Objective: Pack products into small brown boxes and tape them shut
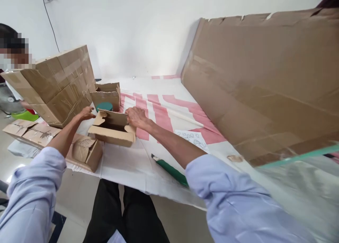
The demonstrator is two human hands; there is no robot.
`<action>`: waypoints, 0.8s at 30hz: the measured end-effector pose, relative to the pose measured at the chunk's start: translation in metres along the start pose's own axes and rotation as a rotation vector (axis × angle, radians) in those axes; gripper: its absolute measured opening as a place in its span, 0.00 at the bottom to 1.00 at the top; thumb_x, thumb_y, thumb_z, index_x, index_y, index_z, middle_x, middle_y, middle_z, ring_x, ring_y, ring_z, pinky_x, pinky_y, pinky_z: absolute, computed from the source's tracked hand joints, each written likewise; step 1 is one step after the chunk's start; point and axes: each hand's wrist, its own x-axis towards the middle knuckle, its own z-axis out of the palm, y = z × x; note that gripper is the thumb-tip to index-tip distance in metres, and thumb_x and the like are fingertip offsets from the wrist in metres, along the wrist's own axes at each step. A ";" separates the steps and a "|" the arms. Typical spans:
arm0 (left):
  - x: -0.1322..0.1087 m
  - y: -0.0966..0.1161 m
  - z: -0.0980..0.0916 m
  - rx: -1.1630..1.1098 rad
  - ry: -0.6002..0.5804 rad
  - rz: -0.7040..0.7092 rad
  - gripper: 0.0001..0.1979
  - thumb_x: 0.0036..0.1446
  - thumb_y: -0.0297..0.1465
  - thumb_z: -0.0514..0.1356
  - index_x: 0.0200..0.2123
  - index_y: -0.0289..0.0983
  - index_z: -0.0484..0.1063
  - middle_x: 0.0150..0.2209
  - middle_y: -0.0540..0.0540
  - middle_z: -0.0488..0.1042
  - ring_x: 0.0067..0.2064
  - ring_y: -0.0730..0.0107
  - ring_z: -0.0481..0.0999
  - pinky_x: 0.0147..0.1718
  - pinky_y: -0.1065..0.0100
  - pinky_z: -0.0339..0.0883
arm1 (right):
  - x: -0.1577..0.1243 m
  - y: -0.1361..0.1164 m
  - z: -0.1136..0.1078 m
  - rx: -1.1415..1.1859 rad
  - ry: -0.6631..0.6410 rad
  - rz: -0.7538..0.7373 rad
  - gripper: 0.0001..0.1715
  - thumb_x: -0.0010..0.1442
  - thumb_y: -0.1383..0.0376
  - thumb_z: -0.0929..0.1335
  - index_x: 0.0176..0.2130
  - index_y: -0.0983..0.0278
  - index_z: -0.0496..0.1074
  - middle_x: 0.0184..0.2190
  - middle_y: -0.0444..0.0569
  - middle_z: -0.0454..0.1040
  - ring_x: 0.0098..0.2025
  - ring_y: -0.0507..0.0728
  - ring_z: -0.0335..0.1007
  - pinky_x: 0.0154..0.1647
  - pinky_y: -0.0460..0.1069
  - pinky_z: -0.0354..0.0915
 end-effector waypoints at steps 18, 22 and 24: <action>-0.281 -0.069 -0.113 0.528 0.679 0.238 0.25 0.54 0.46 0.72 0.52 0.44 0.79 0.54 0.40 0.79 0.56 0.42 0.81 0.47 0.44 0.83 | -0.039 -0.069 0.087 -0.293 0.126 -0.268 0.27 0.73 0.73 0.57 0.66 0.70 0.69 0.54 0.70 0.76 0.55 0.69 0.74 0.55 0.59 0.67; -0.280 -0.112 -0.109 0.273 0.652 0.029 0.39 0.48 0.51 0.74 0.61 0.43 0.74 0.61 0.36 0.75 0.57 0.44 0.81 0.46 0.51 0.82 | 0.011 -0.061 0.093 -0.331 0.204 -0.202 0.24 0.72 0.72 0.59 0.62 0.68 0.72 0.55 0.69 0.76 0.55 0.69 0.72 0.53 0.59 0.67; -0.278 -0.124 -0.105 0.194 0.617 -0.001 0.42 0.48 0.52 0.75 0.63 0.44 0.71 0.64 0.35 0.72 0.60 0.44 0.80 0.48 0.53 0.81 | 0.039 -0.054 0.097 -0.339 0.232 -0.177 0.23 0.71 0.71 0.62 0.62 0.70 0.71 0.55 0.71 0.76 0.55 0.71 0.72 0.53 0.60 0.67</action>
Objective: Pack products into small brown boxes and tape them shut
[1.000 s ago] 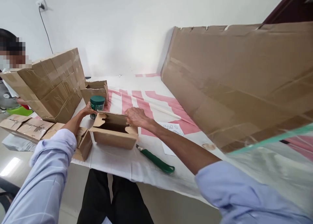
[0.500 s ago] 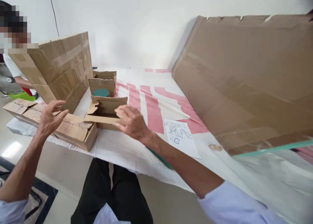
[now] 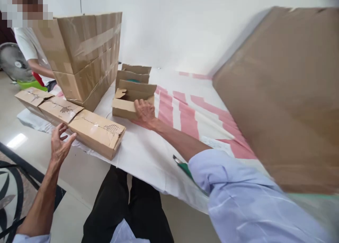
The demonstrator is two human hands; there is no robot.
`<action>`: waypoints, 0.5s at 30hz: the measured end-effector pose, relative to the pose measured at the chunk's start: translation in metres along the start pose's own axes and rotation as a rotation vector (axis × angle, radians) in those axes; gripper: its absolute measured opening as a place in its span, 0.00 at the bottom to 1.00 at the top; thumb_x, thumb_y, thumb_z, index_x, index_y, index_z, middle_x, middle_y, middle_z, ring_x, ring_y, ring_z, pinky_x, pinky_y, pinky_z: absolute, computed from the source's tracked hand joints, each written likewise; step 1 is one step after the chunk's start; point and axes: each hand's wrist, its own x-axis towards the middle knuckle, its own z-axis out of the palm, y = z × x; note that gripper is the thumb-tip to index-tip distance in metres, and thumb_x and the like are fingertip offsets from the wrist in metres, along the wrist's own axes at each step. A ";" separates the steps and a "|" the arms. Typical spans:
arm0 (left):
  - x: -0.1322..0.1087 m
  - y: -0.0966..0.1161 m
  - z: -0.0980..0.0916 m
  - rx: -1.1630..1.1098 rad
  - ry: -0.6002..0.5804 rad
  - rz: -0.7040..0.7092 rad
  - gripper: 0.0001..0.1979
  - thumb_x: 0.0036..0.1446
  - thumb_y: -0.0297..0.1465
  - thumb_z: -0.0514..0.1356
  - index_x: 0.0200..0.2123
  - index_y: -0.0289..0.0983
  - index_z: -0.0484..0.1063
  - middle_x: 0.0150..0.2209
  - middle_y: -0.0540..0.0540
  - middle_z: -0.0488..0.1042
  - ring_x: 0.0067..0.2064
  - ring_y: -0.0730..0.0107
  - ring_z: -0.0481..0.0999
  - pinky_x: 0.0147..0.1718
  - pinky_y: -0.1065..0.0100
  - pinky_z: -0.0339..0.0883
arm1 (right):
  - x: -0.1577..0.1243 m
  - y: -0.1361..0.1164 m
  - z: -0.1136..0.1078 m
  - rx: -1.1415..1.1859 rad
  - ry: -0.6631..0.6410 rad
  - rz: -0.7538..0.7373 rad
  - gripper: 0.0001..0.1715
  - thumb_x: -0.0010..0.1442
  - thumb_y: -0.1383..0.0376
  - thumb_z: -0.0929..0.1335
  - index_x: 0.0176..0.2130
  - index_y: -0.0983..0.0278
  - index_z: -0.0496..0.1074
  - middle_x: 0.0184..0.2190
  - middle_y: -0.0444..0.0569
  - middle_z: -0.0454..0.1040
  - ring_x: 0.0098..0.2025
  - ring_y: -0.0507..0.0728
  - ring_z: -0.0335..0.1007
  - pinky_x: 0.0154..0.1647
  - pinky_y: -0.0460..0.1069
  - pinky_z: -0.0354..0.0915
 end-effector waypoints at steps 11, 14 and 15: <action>-0.039 0.025 0.031 -0.143 -0.126 -0.129 0.28 0.51 0.51 0.75 0.51 0.46 0.77 0.51 0.44 0.78 0.55 0.50 0.80 0.54 0.52 0.78 | 0.133 0.047 0.067 0.028 0.117 0.084 0.21 0.79 0.70 0.57 0.61 0.78 0.68 0.57 0.75 0.74 0.59 0.68 0.72 0.55 0.62 0.61; -0.062 0.041 0.042 -0.192 -0.217 -0.138 0.22 0.49 0.48 0.77 0.44 0.46 0.79 0.50 0.43 0.79 0.54 0.48 0.80 0.54 0.52 0.77 | 0.151 0.055 0.068 0.029 0.100 0.110 0.30 0.80 0.68 0.49 0.61 0.84 0.67 0.59 0.76 0.72 0.62 0.67 0.70 0.56 0.61 0.58; -0.070 0.046 0.045 -0.208 -0.279 -0.128 0.20 0.49 0.46 0.78 0.42 0.46 0.79 0.50 0.43 0.79 0.54 0.48 0.80 0.53 0.52 0.77 | 0.152 0.057 0.066 0.024 0.102 0.096 0.29 0.80 0.68 0.50 0.61 0.85 0.67 0.60 0.77 0.71 0.63 0.68 0.69 0.57 0.62 0.58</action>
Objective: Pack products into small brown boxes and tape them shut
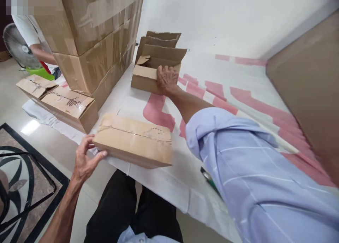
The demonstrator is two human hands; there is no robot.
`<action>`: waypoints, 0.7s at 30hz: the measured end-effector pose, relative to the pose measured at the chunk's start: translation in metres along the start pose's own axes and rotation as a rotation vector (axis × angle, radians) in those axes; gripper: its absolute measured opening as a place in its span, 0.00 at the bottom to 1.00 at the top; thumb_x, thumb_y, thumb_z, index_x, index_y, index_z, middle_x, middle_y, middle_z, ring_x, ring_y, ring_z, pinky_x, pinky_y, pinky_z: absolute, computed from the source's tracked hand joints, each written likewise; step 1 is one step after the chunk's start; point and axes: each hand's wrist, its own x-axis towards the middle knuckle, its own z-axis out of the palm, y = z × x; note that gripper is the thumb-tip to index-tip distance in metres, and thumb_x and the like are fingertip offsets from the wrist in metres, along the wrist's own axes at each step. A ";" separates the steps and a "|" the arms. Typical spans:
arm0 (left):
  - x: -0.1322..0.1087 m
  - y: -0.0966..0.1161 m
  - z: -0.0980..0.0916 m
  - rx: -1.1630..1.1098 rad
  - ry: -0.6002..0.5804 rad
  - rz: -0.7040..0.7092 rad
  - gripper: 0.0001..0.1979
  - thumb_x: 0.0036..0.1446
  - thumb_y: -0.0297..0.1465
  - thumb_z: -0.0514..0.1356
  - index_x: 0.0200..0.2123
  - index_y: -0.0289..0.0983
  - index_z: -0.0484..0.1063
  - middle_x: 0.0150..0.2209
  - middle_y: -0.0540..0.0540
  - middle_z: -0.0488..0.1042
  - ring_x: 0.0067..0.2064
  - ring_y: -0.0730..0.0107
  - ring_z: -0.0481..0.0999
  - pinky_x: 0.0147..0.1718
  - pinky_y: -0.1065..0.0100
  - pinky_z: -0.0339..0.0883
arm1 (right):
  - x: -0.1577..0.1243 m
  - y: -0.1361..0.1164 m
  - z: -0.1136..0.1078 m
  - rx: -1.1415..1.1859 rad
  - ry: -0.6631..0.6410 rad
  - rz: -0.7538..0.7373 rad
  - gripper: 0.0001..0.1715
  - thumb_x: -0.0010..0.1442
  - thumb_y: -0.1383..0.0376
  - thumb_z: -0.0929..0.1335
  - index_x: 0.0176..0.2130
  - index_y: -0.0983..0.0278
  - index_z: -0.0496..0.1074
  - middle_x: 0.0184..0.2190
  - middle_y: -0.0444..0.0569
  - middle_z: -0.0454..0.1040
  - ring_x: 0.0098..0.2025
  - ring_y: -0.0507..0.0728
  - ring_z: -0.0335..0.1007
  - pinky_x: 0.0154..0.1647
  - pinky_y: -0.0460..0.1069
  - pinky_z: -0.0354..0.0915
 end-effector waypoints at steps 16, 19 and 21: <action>0.007 -0.019 0.063 -0.147 -0.543 0.250 0.66 0.40 0.50 0.81 0.78 0.45 0.54 0.74 0.32 0.62 0.74 0.31 0.64 0.70 0.35 0.64 | -0.204 0.088 -0.083 0.491 -0.223 0.065 0.18 0.65 0.58 0.70 0.50 0.67 0.77 0.53 0.65 0.80 0.47 0.64 0.80 0.47 0.58 0.75; -0.003 -0.013 0.066 -0.112 -0.511 0.295 0.65 0.42 0.47 0.81 0.78 0.44 0.54 0.72 0.32 0.63 0.73 0.33 0.65 0.70 0.36 0.64 | -0.267 0.109 -0.097 0.413 -0.380 0.186 0.14 0.63 0.56 0.69 0.41 0.63 0.79 0.47 0.64 0.83 0.47 0.67 0.81 0.48 0.59 0.75; -0.008 -0.010 0.066 -0.081 -0.498 0.323 0.64 0.42 0.44 0.81 0.78 0.43 0.53 0.71 0.32 0.64 0.72 0.34 0.65 0.71 0.37 0.63 | -0.311 0.118 -0.102 0.330 -0.516 0.247 0.16 0.63 0.53 0.69 0.39 0.61 0.78 0.44 0.63 0.84 0.45 0.69 0.82 0.47 0.60 0.75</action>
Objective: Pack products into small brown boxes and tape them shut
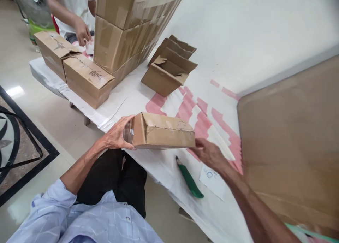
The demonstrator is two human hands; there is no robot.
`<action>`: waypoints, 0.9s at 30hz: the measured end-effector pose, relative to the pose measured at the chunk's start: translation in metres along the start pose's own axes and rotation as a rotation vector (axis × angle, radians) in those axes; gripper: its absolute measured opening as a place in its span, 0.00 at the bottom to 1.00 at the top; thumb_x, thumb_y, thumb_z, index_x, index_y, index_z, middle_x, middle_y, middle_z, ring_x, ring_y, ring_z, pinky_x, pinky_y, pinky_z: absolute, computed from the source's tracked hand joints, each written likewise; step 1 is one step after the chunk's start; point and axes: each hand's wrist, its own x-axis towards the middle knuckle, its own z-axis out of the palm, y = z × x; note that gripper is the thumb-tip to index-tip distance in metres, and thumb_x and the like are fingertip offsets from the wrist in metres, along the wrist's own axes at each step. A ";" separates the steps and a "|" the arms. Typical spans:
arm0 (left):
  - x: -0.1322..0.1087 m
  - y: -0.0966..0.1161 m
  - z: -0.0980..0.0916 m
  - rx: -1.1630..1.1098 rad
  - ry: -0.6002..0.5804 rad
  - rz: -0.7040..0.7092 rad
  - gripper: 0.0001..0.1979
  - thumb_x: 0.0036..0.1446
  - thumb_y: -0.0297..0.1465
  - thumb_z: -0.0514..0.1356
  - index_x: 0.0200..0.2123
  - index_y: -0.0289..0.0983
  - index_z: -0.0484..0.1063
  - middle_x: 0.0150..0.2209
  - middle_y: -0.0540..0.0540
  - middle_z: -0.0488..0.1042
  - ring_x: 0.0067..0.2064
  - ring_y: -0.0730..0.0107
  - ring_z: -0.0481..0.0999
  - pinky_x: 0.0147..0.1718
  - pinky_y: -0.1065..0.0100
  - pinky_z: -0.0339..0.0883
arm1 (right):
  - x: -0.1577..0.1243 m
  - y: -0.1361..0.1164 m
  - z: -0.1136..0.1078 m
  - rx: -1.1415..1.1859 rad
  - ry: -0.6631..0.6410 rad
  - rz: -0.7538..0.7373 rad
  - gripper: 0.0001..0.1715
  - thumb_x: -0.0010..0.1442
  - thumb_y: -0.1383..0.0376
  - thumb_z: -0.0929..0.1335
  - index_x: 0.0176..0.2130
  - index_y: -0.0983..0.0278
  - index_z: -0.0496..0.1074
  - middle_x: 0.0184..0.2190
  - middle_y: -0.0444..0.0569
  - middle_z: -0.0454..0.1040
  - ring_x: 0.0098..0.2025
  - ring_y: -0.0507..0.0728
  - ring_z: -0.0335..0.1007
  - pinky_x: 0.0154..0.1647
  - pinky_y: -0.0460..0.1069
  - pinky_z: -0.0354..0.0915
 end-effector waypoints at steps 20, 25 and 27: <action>-0.028 0.034 0.004 0.161 0.038 0.013 0.67 0.45 0.39 0.78 0.80 0.45 0.44 0.75 0.32 0.57 0.75 0.33 0.61 0.71 0.37 0.63 | -0.102 0.027 0.051 0.256 0.241 0.027 0.23 0.62 0.45 0.62 0.43 0.60 0.71 0.36 0.55 0.80 0.37 0.64 0.79 0.40 0.57 0.72; -0.031 0.029 0.009 0.131 0.068 0.021 0.63 0.48 0.38 0.77 0.79 0.47 0.44 0.75 0.32 0.58 0.74 0.35 0.63 0.68 0.37 0.67 | -0.100 -0.019 -0.002 0.368 0.338 -0.237 0.21 0.68 0.46 0.64 0.36 0.59 0.73 0.28 0.45 0.74 0.30 0.58 0.72 0.35 0.52 0.69; -0.032 0.027 0.011 0.098 0.078 0.024 0.61 0.49 0.37 0.76 0.79 0.46 0.45 0.75 0.31 0.57 0.74 0.35 0.62 0.66 0.40 0.70 | -0.101 -0.046 -0.023 0.348 0.307 -0.376 0.21 0.71 0.48 0.65 0.36 0.59 0.75 0.28 0.45 0.74 0.30 0.57 0.72 0.34 0.51 0.68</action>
